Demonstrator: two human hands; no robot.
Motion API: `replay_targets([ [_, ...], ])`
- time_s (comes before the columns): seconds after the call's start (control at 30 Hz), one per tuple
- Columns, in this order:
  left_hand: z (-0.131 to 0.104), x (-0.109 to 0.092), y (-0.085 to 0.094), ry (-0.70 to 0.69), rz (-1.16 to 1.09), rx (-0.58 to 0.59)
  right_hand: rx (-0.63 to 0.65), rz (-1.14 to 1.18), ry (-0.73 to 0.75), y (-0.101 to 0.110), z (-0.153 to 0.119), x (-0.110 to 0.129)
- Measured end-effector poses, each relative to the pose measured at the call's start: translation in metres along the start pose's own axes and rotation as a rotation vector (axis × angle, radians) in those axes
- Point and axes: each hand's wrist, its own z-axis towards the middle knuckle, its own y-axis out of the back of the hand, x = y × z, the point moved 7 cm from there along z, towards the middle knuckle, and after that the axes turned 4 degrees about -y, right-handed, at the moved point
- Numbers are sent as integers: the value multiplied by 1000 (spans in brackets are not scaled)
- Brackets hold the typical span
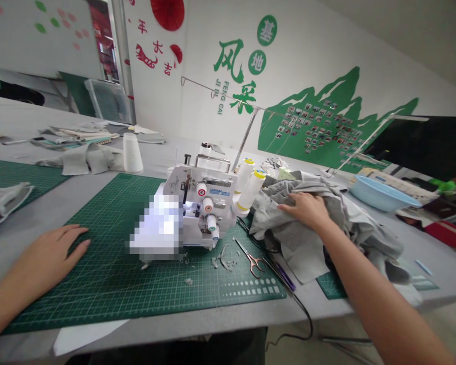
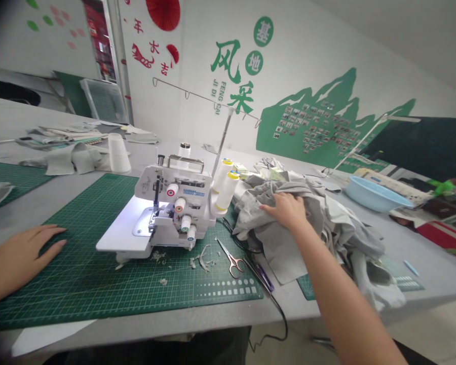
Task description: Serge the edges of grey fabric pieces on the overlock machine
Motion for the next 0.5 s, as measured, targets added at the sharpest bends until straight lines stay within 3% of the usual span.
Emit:
replay_targets([
  [0.1,0,0,2,1,6,4,77,40,43,-34,-10,21],
  [0.2,0,-1,3,1,6,-2,50,116,-50,-41,-4,7],
  [0.37,1,-3,5,8,-9,-19,-215,398,-278,9,38,-51],
  [0.5,0,-5,7,6,-19,-25,-559,698,-359,62,57,-94],
])
